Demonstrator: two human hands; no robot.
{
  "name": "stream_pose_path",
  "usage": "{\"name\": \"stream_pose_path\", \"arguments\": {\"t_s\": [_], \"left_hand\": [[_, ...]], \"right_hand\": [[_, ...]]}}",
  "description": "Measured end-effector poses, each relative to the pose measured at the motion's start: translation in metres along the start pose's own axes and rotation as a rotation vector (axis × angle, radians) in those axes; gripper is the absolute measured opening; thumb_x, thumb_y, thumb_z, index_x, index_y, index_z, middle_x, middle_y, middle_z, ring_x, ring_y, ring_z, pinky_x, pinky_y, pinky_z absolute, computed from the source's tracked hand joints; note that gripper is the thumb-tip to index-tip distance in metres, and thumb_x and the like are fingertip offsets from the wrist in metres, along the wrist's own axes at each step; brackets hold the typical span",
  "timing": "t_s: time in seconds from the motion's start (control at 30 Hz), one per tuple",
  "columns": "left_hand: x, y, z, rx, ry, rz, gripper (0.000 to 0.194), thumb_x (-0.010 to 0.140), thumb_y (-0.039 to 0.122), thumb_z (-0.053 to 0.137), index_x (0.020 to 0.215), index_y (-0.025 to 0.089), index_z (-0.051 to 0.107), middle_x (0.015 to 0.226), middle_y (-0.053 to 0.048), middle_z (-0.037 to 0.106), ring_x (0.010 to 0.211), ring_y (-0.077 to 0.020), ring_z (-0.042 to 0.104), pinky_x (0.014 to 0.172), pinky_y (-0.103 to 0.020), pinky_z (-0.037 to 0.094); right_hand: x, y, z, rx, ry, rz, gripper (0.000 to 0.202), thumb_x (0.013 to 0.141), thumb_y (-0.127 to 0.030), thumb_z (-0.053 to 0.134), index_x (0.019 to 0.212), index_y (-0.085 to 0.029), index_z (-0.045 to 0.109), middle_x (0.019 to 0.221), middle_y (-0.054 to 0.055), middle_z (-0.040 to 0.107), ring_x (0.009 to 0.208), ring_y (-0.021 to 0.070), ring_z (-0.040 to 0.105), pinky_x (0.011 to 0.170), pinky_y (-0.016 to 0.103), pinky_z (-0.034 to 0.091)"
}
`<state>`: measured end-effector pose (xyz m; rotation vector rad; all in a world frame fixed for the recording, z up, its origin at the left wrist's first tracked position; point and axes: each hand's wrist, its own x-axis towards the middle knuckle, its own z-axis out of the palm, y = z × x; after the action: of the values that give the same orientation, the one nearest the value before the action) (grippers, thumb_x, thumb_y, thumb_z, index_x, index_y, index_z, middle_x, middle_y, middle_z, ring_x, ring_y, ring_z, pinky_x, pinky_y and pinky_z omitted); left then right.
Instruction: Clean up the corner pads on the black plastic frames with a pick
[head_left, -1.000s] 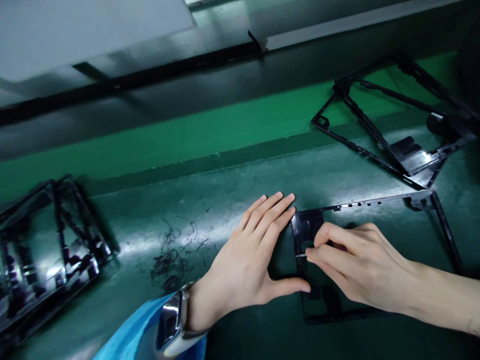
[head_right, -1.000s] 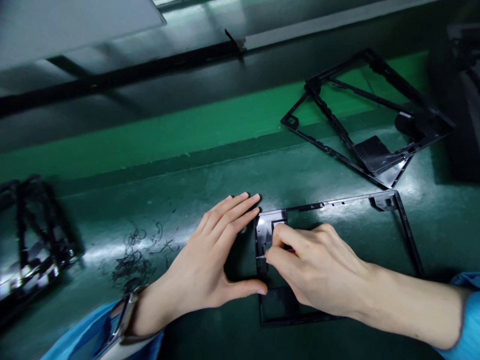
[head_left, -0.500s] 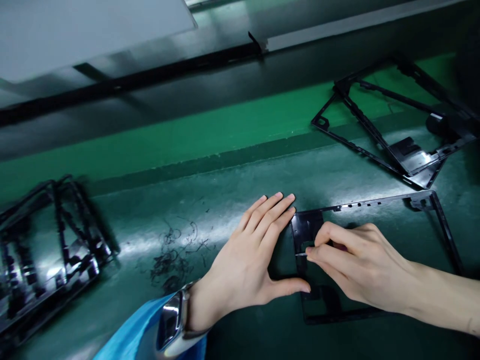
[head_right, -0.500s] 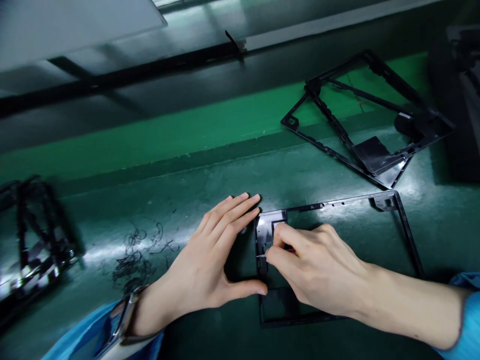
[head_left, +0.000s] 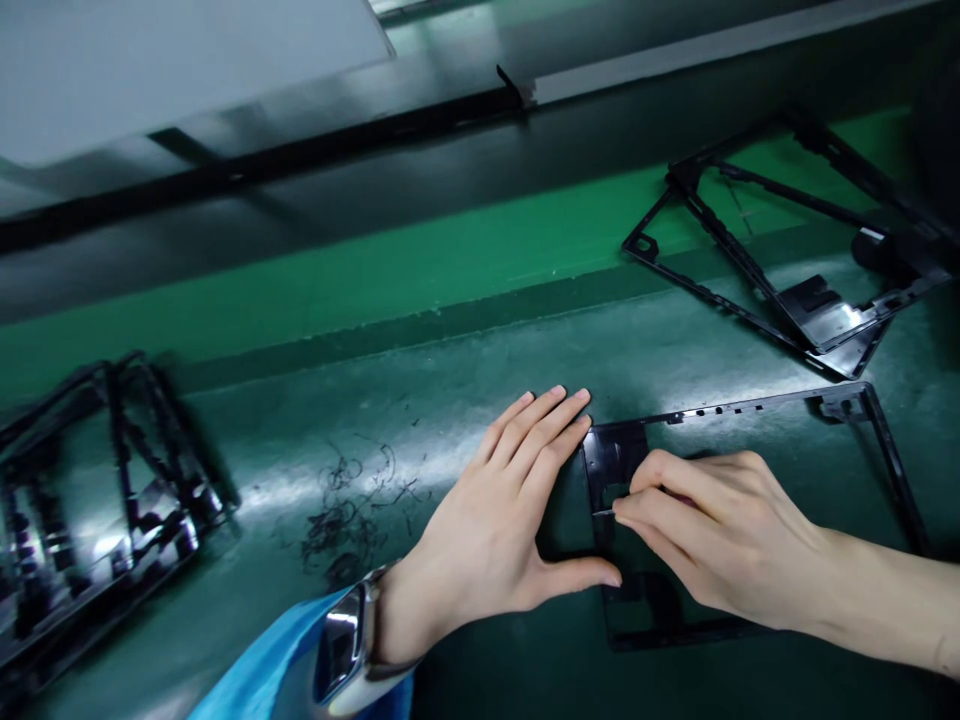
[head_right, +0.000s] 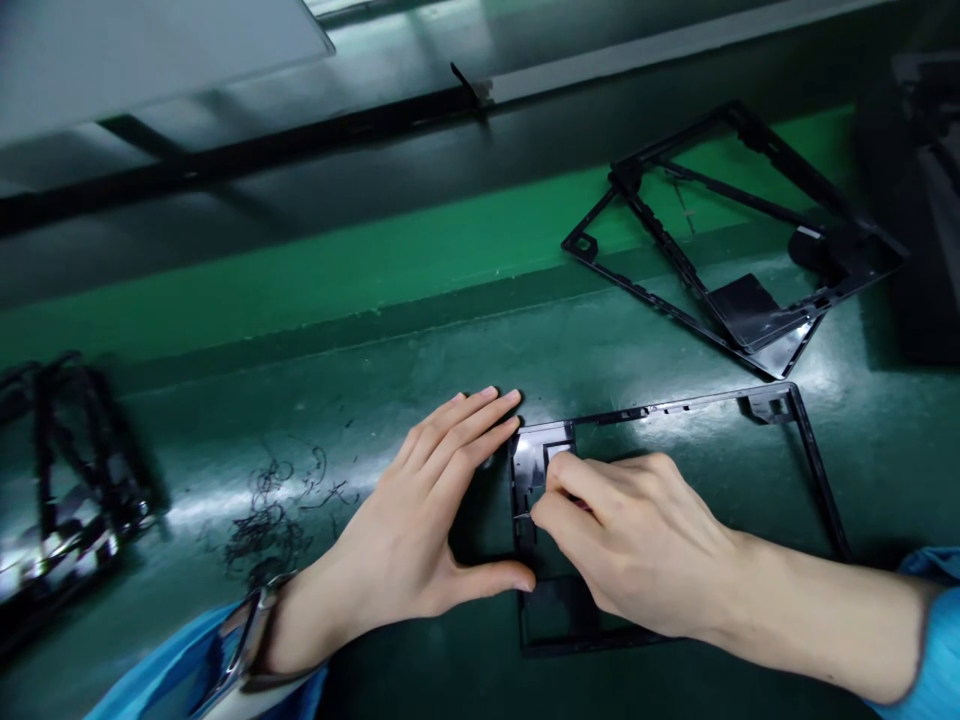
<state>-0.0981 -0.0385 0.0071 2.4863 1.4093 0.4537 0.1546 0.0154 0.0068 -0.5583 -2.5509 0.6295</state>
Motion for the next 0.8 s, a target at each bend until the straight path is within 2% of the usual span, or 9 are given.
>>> {"name": "stream_pose_path", "arguments": {"t_s": [0.17,0.43,0.8], "left_hand": [[-0.0008,-0.0001,-0.0002,0.009,-0.002,0.0,0.114,0.085,0.089,0.064,0.158,0.006,0.037,0.165,-0.027,0.046,0.16,-0.0414,0.035,0.132,-0.061,0.027],[-0.0002,0.0005,-0.0007,0.008,-0.013,-0.009,0.114,0.084,0.088,0.066,0.161,0.011,0.032,0.166,-0.025,0.046,0.159,-0.0425,0.037,0.13,-0.063,0.03],[-0.0004,-0.0003,0.0002,-0.008,-0.006,-0.007,0.114,0.084,0.086,0.068,0.162,0.01,0.033,0.166,-0.026,0.045,0.159,-0.0432,0.036,0.13,-0.064,0.03]], "right_hand": [[0.0016,-0.0005,-0.0003,-0.012,0.041,0.0,0.02,0.103,-0.006,0.058,0.094,-0.012,0.074,0.088,0.004,0.066,0.059,0.0131,0.055,0.049,0.031,0.035],[0.003,-0.0009,-0.0016,-0.003,0.041,-0.021,0.022,0.105,-0.006,0.056,0.094,-0.011,0.075,0.087,0.005,0.065,0.057,0.0128,0.053,0.047,0.031,0.035],[0.0027,-0.0001,0.0,-0.018,0.029,-0.02,0.023,0.106,-0.007,0.056,0.09,-0.012,0.071,0.086,0.003,0.063,0.056,0.0118,0.046,0.047,0.031,0.034]]}}
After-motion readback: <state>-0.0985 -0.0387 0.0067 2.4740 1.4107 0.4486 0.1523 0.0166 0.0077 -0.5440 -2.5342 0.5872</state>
